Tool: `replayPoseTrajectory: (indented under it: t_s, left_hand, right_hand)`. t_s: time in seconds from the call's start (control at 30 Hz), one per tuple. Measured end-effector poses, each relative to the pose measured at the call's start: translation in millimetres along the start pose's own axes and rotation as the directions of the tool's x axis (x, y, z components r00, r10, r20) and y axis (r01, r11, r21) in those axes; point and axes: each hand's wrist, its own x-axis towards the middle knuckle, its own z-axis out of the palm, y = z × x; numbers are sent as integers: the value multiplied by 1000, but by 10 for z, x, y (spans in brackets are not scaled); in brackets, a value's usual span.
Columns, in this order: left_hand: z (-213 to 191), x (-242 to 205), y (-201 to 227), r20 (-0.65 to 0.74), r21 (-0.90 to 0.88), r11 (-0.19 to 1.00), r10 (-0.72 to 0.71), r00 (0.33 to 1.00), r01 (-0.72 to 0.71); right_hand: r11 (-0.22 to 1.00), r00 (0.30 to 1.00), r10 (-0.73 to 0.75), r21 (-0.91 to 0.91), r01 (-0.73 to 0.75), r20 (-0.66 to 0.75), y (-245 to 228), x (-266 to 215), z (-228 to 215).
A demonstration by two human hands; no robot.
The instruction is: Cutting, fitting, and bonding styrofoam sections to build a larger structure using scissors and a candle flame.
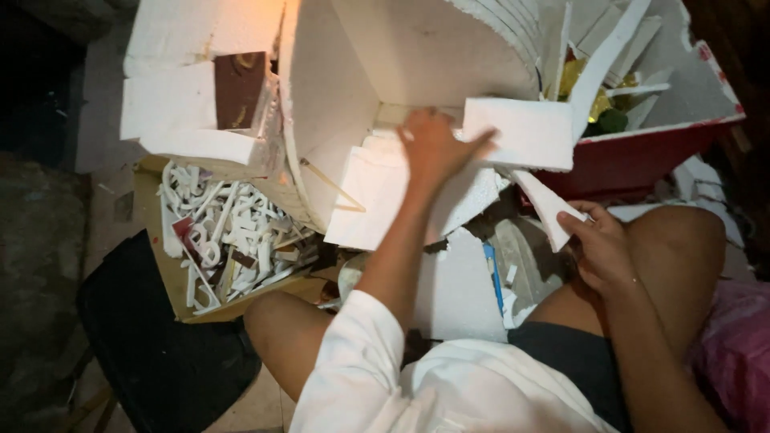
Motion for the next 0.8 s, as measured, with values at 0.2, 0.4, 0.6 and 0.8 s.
replayPoseTrajectory:
  t_s: [0.2, 0.4, 0.6, 0.8]
  left_hand:
    - [129, -19, -220, -301, -359, 916, 70, 951, -181]
    - [-1138, -1218, -820, -124, -836, 542, -325, 937, 77]
    - [-1345, -1900, -924, 53, -812, 437, -605, 795, 387]
    - [-732, -2103, -1447, -4, -875, 445, -403, 915, 192]
  right_hand:
    - [1000, 1000, -17, 23, 16, 18, 110, 63, -103]
    - [995, 997, -81, 50, 81, 3, 124, 45, -239]
    - [984, 990, -144, -107, 142, -9, -43, 51, 139]
    - [971, 975, -209, -130, 199, -71, 44, 351, 410]
